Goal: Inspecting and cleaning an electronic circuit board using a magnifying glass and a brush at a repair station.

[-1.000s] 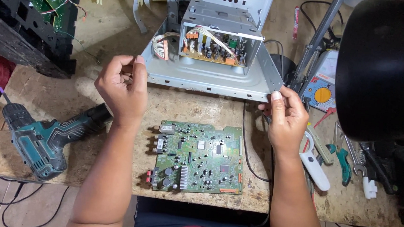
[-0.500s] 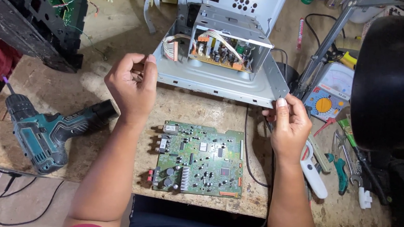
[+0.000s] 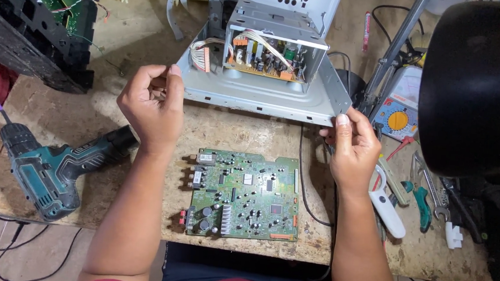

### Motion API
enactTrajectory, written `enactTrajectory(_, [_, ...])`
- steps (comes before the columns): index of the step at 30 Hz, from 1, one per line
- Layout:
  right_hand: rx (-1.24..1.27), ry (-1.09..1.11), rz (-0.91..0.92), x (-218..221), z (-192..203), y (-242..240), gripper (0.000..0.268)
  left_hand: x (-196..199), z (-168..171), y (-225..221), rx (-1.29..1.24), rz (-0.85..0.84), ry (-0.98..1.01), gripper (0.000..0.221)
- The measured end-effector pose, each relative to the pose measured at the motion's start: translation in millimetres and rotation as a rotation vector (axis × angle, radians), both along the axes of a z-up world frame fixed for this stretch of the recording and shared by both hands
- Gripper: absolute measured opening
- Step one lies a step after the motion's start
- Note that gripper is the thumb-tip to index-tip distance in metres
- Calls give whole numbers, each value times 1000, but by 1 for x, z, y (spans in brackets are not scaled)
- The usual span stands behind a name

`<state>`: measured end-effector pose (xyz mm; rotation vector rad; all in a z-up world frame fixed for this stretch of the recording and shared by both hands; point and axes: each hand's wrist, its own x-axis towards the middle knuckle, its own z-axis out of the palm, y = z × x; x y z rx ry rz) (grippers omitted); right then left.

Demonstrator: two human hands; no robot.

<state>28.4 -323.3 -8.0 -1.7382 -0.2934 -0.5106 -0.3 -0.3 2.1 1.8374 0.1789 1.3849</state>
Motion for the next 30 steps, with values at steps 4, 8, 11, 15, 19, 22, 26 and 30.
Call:
enactTrajectory(4, [-14, -3, -3, 0, -2, -1, 23, 1, -3, 1, -6, 7, 2, 9])
enactTrajectory(8, [-20, -7, -2, 0, -2, -1, 22, 1, -3, 0, -3, -7, -8, 9])
enactTrajectory(11, [-19, -9, 2, 0, -2, -1, 22, 1, -3, 0, 0, -4, -2, 9])
enactTrajectory(15, [-29, -16, 6, 1, -2, -1, 23, 1, -2, 0, 18, 24, 23, 10])
enactTrajectory(19, [-29, -6, 21, 1, -3, -3, 24, 1, -3, 0, 17, 25, 5, 10])
enactTrajectory(22, [-19, -1, 24, 3, -5, -5, 24, 1, -3, 0, 19, 19, 7, 10])
enactTrajectory(26, [-5, 6, 26, 3, -6, -5, 23, 1, -4, 1, 25, 17, 1, 10])
enactTrajectory(30, [-1, -4, 21, 4, -7, -5, 23, 2, -4, -1, 18, 6, 3, 9])
